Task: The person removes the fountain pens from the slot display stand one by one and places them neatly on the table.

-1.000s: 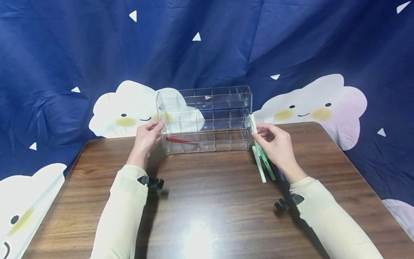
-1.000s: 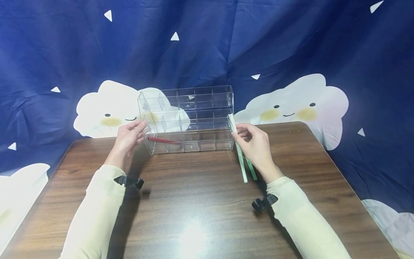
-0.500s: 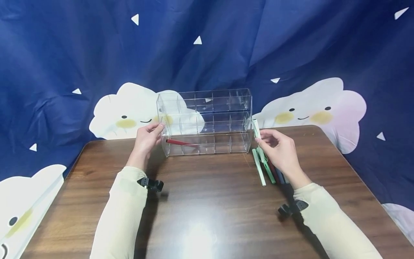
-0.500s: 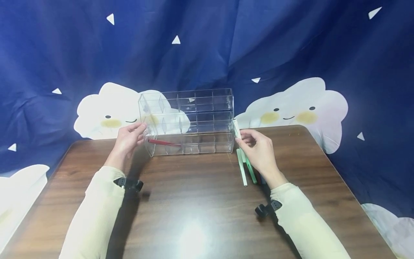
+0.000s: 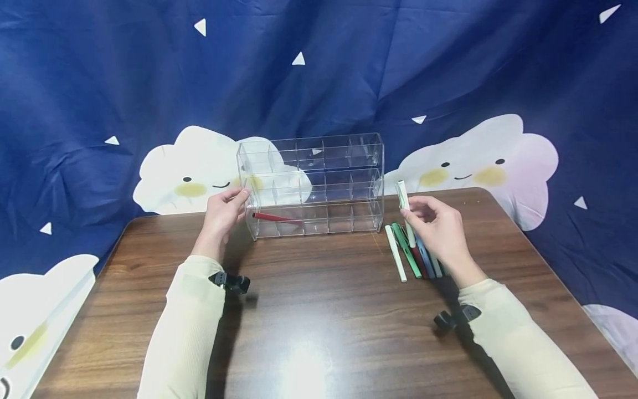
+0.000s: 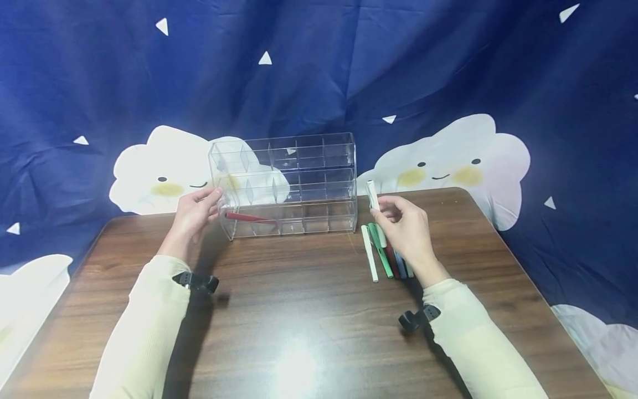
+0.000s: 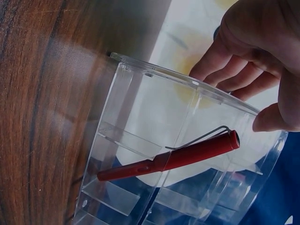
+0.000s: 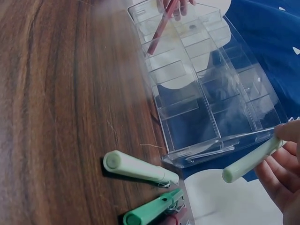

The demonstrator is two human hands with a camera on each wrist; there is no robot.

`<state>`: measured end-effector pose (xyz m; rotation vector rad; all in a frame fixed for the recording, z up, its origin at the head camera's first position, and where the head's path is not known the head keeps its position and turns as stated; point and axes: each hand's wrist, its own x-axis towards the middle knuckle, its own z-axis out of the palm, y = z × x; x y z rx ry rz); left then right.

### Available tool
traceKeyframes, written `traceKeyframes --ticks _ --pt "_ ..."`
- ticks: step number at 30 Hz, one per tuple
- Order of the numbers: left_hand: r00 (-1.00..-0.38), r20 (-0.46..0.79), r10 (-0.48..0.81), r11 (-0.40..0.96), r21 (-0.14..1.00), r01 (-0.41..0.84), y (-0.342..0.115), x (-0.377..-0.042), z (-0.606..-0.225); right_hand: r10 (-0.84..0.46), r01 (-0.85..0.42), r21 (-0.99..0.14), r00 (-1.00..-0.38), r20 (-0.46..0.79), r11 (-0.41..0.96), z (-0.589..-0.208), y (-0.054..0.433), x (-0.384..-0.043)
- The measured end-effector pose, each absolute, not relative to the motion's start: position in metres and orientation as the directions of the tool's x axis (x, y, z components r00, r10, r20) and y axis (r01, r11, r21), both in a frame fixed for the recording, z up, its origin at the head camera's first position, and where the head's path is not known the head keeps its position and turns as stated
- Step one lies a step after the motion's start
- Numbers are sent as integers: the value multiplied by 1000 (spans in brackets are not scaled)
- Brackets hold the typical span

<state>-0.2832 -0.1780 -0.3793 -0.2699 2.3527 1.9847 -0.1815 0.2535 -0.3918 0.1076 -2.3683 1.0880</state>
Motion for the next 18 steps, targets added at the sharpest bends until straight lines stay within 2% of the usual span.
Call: traceKeyframes --ticks 18 --pt "-984 -149 -100 169 972 -165 -179 -283 -380 188 -212 -688 -869 457 694 -396 269 -171"
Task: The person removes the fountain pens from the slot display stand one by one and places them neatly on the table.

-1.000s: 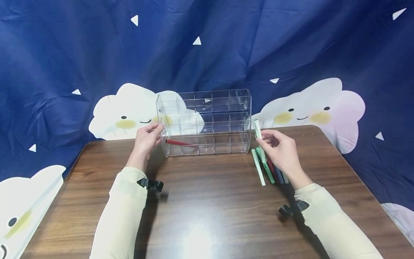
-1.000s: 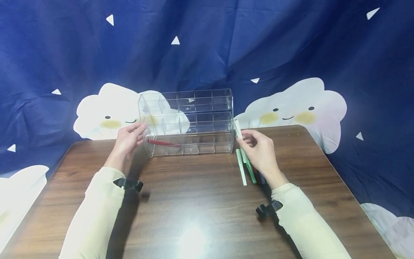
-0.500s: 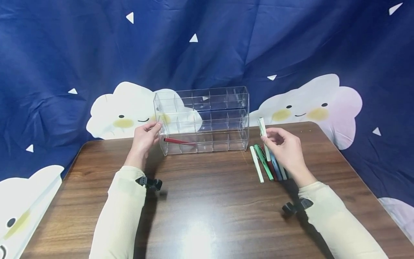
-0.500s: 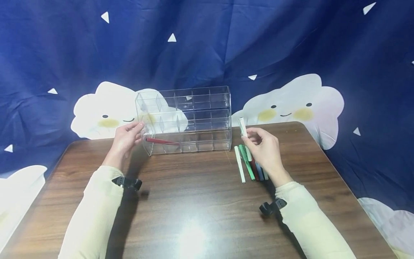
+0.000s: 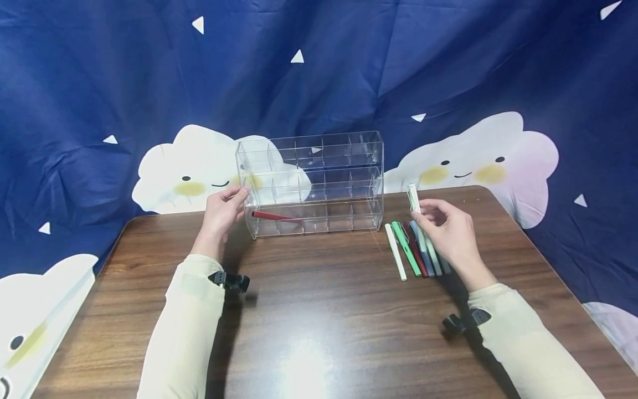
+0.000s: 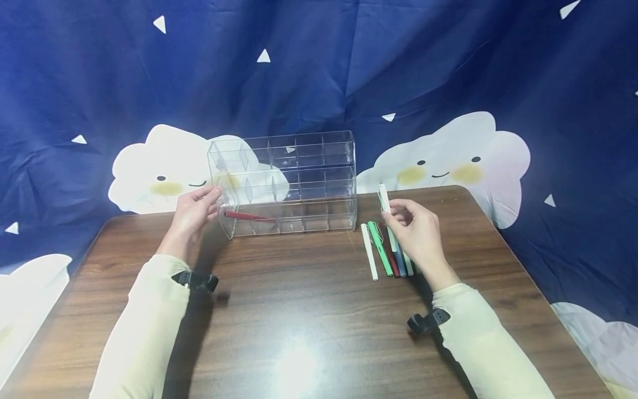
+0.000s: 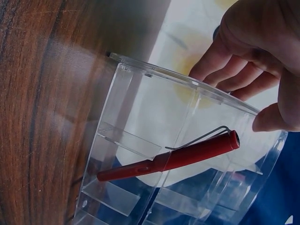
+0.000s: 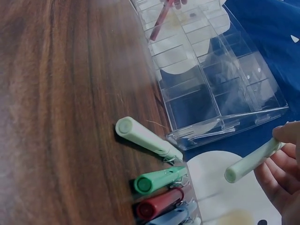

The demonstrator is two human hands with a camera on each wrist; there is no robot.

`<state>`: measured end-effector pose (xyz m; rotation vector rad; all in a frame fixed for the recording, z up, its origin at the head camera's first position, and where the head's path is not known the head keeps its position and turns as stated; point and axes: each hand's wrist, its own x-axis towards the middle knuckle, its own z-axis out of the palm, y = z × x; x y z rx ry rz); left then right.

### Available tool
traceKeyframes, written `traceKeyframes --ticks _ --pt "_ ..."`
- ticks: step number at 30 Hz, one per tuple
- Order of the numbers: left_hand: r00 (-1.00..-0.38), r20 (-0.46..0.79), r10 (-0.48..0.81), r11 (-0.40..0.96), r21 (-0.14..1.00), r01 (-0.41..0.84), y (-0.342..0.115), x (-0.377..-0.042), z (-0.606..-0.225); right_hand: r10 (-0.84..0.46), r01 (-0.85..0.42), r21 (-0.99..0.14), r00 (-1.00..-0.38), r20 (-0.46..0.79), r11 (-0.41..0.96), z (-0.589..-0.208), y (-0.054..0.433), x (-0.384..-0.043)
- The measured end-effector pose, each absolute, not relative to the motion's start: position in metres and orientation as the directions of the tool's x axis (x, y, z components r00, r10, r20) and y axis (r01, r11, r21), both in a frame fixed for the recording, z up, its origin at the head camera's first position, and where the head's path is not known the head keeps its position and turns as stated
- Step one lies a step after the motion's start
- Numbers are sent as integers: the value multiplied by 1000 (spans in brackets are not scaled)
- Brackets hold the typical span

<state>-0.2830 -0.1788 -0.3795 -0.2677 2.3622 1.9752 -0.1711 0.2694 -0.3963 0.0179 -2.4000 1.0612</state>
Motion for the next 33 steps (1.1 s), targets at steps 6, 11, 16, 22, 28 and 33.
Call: traceKeyframes --ticks 6,11,16,22,28,33 --pt "-984 -150 -99 170 972 -165 -178 -283 -379 212 -183 -699 -874 438 691 -401 275 -169" --pt "-983 -154 -103 178 969 -170 -178 -283 -379 211 -177 -696 -876 434 696 -404 279 -166" --pt "-983 -149 -105 172 971 -166 -178 -283 -379 219 -165 -691 -875 431 704 -407 283 -164" --pt "-982 -153 -111 162 972 -170 -179 -283 -378 234 -138 -693 -879 415 707 -409 289 -163" --pt "-983 -151 -105 170 971 -167 -179 -283 -377 259 -106 -697 -881 396 709 -411 297 -159" --pt "-982 -158 -108 149 973 -173 -178 -283 -378 267 -69 -681 -888 375 729 -414 307 -156"
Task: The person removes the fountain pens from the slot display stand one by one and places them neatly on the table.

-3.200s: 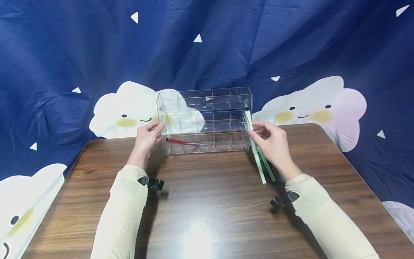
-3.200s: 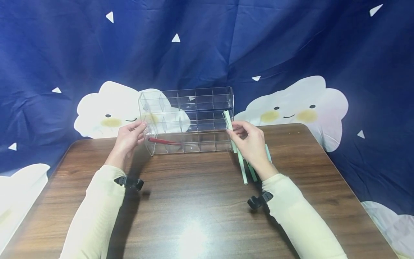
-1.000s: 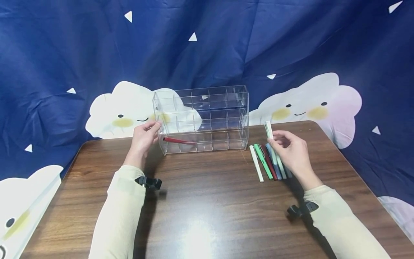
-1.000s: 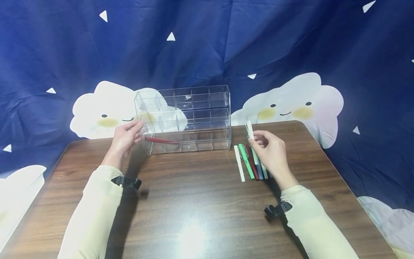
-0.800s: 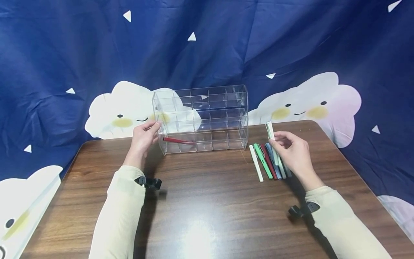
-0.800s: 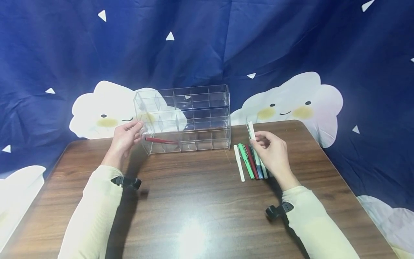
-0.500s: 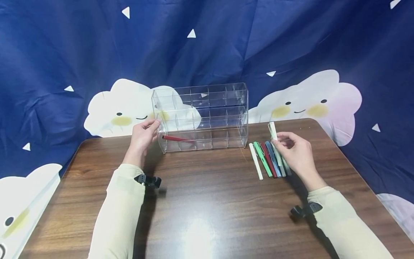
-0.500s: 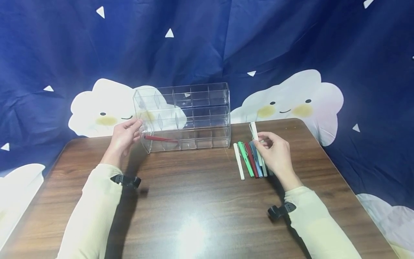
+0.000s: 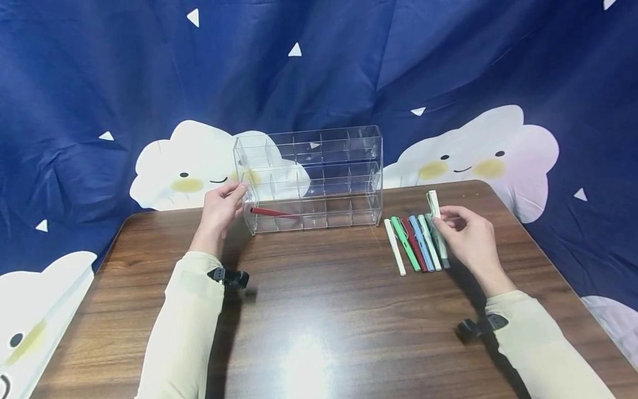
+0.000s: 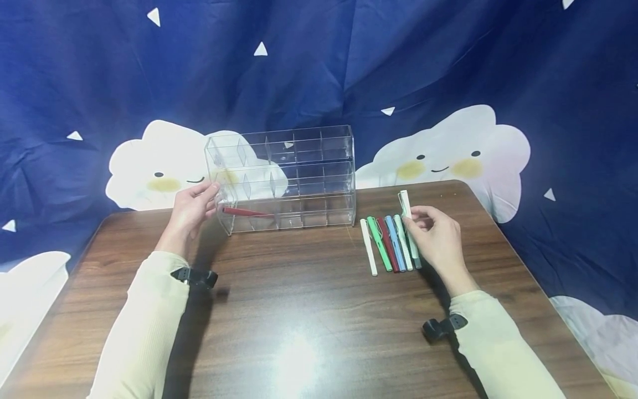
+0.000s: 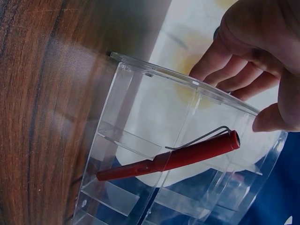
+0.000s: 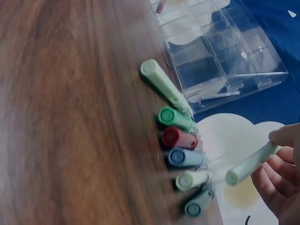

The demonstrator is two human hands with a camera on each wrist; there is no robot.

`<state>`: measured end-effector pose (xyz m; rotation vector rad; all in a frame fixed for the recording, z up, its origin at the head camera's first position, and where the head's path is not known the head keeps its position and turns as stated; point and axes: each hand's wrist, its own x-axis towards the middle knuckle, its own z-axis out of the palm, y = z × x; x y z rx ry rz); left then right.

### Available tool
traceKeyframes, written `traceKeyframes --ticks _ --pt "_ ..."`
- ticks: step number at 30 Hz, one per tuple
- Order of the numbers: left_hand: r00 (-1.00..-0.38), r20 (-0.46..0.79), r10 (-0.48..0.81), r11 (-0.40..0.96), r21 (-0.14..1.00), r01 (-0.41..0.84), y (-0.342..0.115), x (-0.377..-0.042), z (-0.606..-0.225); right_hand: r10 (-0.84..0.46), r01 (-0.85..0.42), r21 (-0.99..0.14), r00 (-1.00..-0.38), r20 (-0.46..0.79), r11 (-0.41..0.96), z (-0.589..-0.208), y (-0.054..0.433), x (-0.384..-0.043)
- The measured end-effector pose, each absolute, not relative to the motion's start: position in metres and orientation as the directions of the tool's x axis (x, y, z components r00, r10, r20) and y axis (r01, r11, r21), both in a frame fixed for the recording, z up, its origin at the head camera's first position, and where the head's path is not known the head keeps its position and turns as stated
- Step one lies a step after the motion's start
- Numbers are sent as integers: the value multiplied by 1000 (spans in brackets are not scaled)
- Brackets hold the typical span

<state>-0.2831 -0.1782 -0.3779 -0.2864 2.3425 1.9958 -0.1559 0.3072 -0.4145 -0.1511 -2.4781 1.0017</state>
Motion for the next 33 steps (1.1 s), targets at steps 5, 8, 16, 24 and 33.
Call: traceKeyframes --ticks 5,8,16,24,33 --pt "-980 -164 -110 158 971 -180 -178 -283 -378 276 -34 -665 -893 355 746 -418 315 -153" --pt "-980 -162 -112 176 968 -180 -178 -283 -378 276 -25 -655 -895 352 755 -422 321 -152" --pt "-982 -153 -108 162 972 -170 -179 -284 -380 250 -2 -601 -908 336 799 -426 332 -151" --pt "-983 -150 -104 186 968 -168 -179 -284 -380 237 26 -570 -924 299 821 -436 338 -156" --pt "-982 -159 -103 189 966 -176 -179 -284 -378 230 69 -553 -946 228 830 -445 342 -164"
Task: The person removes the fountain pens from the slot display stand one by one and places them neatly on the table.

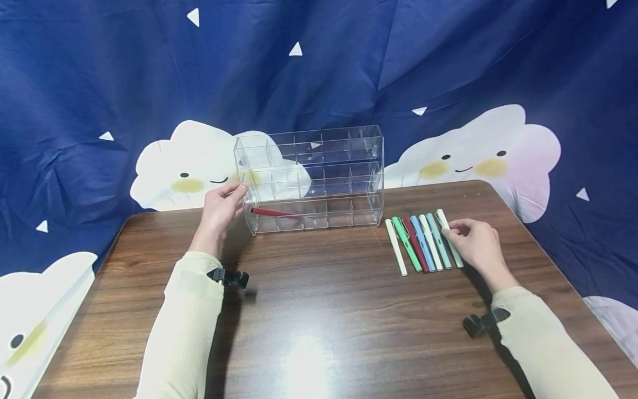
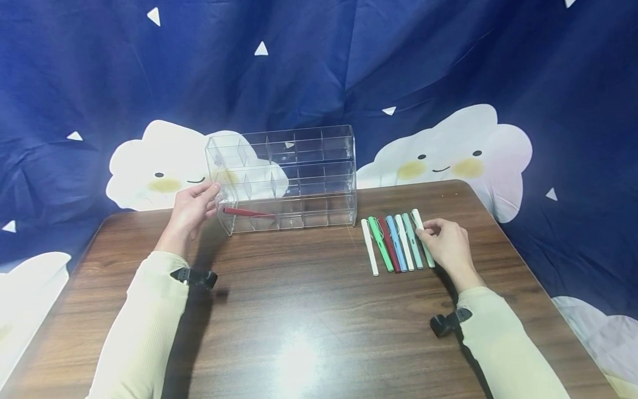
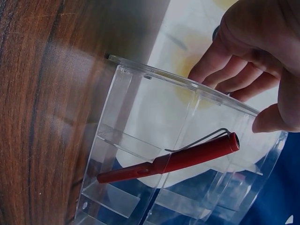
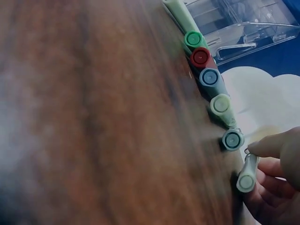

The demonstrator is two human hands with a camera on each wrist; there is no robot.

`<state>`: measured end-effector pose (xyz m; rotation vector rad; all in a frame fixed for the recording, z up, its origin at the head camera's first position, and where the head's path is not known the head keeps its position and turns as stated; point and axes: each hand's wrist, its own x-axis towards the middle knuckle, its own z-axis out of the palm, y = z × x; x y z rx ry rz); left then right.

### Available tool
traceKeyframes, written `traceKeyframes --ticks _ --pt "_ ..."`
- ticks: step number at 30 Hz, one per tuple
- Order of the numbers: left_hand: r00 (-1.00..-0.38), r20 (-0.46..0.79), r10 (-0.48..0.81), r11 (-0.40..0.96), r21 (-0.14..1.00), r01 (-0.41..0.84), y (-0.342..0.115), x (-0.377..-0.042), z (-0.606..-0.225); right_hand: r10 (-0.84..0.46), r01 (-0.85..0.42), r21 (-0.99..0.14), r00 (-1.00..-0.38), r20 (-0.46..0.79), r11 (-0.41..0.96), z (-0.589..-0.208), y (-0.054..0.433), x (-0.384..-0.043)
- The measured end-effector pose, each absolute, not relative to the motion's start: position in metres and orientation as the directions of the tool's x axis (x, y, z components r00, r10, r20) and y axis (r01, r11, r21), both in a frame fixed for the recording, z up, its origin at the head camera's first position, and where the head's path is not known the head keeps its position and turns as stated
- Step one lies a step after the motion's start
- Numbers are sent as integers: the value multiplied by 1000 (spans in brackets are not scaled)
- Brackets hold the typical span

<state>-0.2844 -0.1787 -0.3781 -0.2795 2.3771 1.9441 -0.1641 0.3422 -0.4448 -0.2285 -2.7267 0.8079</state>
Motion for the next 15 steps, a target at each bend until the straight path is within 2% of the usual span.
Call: traceKeyframes --ticks 15 --pt "-982 -157 -104 185 967 -174 -180 -285 -379 234 119 -547 -962 144 829 -443 339 -171"
